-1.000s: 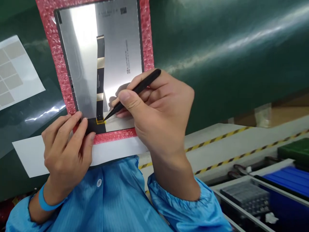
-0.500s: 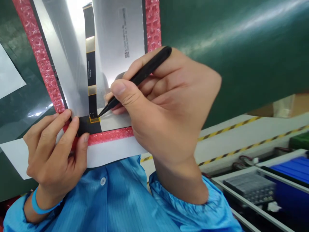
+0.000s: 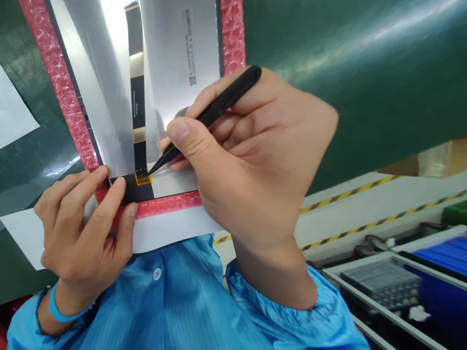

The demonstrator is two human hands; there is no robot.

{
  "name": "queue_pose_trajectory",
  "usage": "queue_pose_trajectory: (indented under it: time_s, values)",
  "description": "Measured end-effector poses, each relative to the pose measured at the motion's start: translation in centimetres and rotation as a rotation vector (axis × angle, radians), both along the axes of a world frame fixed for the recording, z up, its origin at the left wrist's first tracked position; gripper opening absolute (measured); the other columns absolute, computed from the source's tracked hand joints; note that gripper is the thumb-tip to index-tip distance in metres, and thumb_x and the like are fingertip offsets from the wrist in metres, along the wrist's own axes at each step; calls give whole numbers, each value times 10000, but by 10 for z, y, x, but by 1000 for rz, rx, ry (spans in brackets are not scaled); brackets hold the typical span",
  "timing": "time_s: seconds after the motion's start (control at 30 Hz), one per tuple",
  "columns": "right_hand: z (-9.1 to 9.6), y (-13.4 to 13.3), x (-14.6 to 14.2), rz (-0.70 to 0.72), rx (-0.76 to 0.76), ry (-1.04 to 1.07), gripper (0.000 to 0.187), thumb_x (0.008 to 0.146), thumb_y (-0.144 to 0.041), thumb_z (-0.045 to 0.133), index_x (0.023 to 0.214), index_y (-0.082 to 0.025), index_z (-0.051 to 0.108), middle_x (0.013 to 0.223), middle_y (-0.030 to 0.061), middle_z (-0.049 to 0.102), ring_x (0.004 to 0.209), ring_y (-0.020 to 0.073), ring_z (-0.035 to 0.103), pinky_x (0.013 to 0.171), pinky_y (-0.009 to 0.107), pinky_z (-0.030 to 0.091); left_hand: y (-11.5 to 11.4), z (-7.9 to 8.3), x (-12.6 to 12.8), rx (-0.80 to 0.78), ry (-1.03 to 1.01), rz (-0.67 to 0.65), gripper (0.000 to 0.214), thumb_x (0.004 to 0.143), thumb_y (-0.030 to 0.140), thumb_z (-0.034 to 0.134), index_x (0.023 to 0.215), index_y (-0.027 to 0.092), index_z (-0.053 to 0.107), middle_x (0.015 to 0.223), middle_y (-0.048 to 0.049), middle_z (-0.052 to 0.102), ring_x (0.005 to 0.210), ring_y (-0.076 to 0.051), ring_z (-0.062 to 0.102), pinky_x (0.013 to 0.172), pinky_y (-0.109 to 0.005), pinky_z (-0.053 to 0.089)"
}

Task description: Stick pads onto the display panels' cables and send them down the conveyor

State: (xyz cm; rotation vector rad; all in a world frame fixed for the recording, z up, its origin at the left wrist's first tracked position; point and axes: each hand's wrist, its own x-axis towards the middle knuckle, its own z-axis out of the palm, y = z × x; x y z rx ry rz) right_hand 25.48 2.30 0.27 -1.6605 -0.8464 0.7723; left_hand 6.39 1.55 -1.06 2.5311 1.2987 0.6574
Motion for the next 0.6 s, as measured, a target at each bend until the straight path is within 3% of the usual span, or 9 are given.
queue_pose_trajectory:
  time_s: [0.2,0.37,0.47,0.6]
  values:
    - [1,1,-1,-1,29,-26,64,943,-120,804,932,-179,825,962,38,830,761,201,798,584,316,653,-1,3,1,-26,48,-32,302,985,187,763,1279,253,754,1369,-156,759,1318,-386,685,1130,-657,469]
    - [-5,2,-2,-26,36,-69,34,929,-152,824,951,-177,814,794,9,778,753,224,803,591,340,661,-2,-1,4,-12,70,-19,294,1013,203,739,1301,257,746,1369,-146,756,1306,-357,670,1106,-607,436]
    - [-16,3,-4,-162,121,-94,96,951,-187,799,877,-194,739,758,-16,767,674,210,791,534,333,666,-3,-5,6,47,83,-14,242,1018,197,732,1258,228,754,1345,-135,768,1286,-354,668,1150,-612,381]
    - [-29,3,-8,-291,244,-11,197,937,-278,834,860,-200,670,705,-23,758,613,201,780,470,293,639,-8,-5,7,34,157,-34,287,1057,360,726,1323,252,740,1379,-133,742,1323,-365,631,1235,-656,243]
